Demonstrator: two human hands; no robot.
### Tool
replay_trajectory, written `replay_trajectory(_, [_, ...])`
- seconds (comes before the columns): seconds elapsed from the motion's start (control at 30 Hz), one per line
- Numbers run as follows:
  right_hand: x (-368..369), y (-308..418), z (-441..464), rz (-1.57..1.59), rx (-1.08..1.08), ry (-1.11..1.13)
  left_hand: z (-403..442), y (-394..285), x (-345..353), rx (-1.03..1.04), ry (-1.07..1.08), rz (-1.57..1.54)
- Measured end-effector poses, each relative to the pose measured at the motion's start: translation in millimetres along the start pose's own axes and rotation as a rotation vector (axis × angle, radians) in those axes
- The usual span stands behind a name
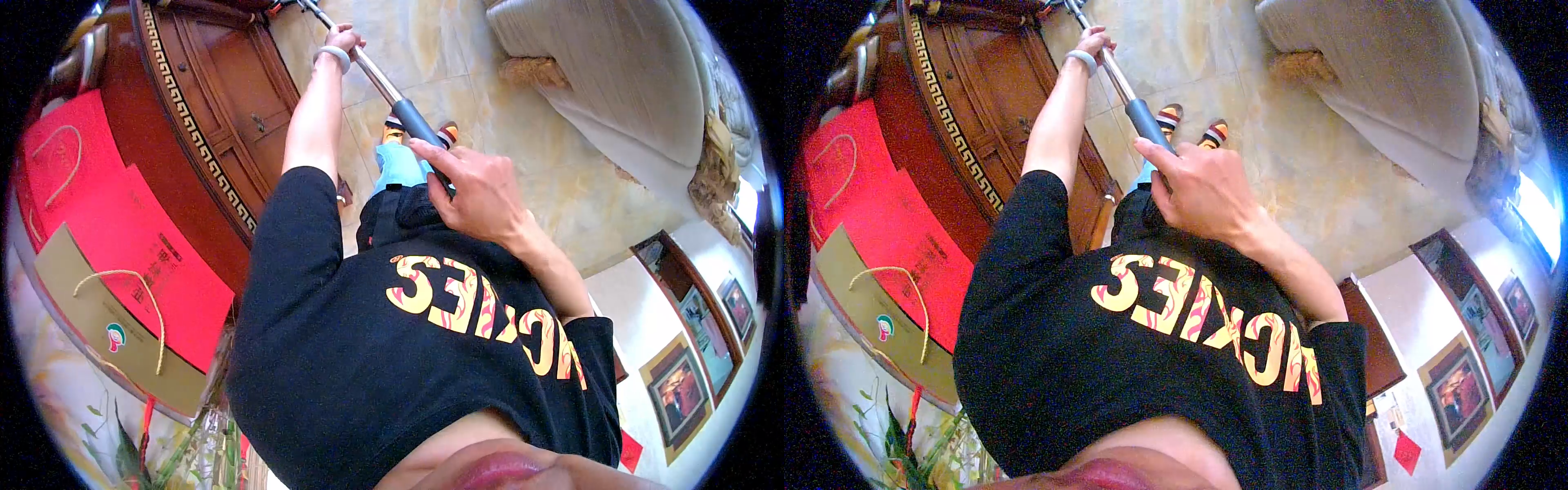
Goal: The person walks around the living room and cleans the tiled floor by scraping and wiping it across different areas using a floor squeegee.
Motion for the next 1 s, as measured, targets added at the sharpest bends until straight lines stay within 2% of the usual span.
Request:
replay_trajectory(0.07, [-1.4,6.2,4.5,0.012,-0.06,-0.049,-11.0,-9.7,-2.1,0.022,0.039,0.028])
replay_trajectory(0.17, [-10.5,22.9,-0.2,-0.162,-0.203,-0.083,-15.0,4.9,-5.1,0.066,0.025,-0.102])
replay_trajectory(0.2, [-19.8,28.9,-2.1,-0.157,-0.25,-0.168,-20.2,8.5,-5.6,0.047,0.016,-0.105])
replay_trajectory(0.3, [-47.2,40.1,-16.3,-0.066,-0.396,-0.387,-49.0,18.2,-7.1,0.003,0.006,-0.086])
replay_trajectory(0.53, [-95.9,53.1,-53.8,0.085,-0.612,-0.648,-104.3,39.8,-1.8,-0.021,0.016,-0.187])
replay_trajectory(0.67, [-103.0,51.5,-93.2,0.148,-0.623,-0.621,-127.0,73.8,5.3,-0.008,-0.021,-0.284])
replay_trajectory(0.83, [-131.0,29.5,-162.8,0.287,-0.548,-0.647,-205.4,126.8,27.3,-0.019,-0.033,-0.38])
replay_trajectory(0.87, [-139.0,21.9,-178.6,0.304,-0.521,-0.673,-209.9,145.4,33.5,0.008,-0.068,-0.372])
replay_trajectory(0.93, [-153.8,1.7,-198.4,0.334,-0.46,-0.734,-246.5,160.3,51.8,-0.069,-0.066,-0.486])
replay_trajectory(0.97, [-162.4,-3.9,-209.4,0.42,-0.482,-0.791,-257.2,168.8,57.9,-0.064,-0.068,-0.438])
replay_trajectory(1.0, [-168.2,-6.7,-212.2,0.378,-0.484,-0.791,-269.7,171.4,61.8,-0.081,-0.049,-0.406])
Point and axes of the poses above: each hand's wrist, its own z-axis towards the middle knuckle, its own x-axis out of the palm, y = z × x, the point moved 9 cm from there along z, towards the middle knuckle, and after that the axes turned 13 degrees about -y, right-handed, at the moved point
